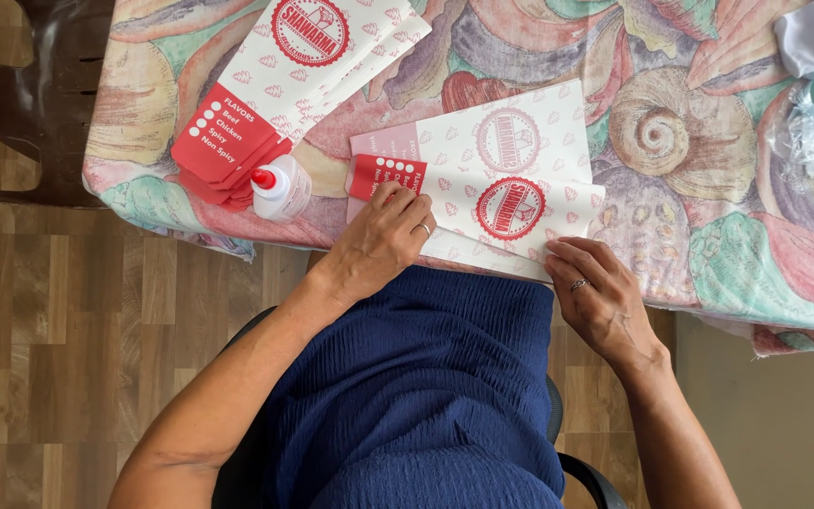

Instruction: The person applies glue to the edge of a flat paper package, folds it into a pouch shape, and presses the glued edge to seal it. This process is repeated for multiple identical packages on a table.

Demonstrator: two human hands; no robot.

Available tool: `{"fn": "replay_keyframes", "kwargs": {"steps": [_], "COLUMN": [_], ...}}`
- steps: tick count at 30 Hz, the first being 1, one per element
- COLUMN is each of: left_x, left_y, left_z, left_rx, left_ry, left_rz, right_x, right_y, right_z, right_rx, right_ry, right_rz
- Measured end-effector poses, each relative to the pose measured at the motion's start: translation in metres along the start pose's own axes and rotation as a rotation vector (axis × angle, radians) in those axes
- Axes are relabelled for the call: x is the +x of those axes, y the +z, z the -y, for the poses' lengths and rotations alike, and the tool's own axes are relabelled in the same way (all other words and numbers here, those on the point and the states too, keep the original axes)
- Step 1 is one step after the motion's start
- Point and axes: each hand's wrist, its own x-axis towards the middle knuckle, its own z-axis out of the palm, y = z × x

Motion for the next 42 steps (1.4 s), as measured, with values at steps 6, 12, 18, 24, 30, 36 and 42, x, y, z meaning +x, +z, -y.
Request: {"fn": "replay_keyframes", "kwargs": {"steps": [6, 12, 18, 24, 30, 36, 42], "left_x": [0.017, 0.021, 0.019, 0.024, 0.013, 0.001, 0.028], "left_y": [-0.016, -0.011, -0.003, -0.023, -0.019, 0.007, -0.051], "left_z": [-0.012, -0.027, -0.048, -0.069, -0.07, -0.073, -0.064], "left_rx": [0.061, 0.177, 0.253, 0.275, 0.415, 0.382, 0.31], "left_ry": [0.016, 0.026, -0.06, -0.254, -0.261, -0.287, -0.337], "left_rz": [0.061, 0.135, 0.166, 0.307, 0.415, 0.272, 0.201], "right_x": [-0.003, -0.006, -0.008, -0.011, 0.024, 0.146, 0.239], "right_y": [0.003, 0.008, 0.012, 0.016, 0.0, 0.041, 0.109], "right_z": [-0.001, -0.001, 0.004, 0.003, 0.001, 0.04, 0.078], "right_rx": [-0.026, -0.112, -0.162, -0.179, -0.143, 0.312, 0.914], "right_ry": [0.012, -0.004, -0.014, 0.034, 0.095, 0.044, -0.177], "right_rz": [0.025, 0.021, 0.014, 0.06, 0.241, 0.199, 0.348]}}
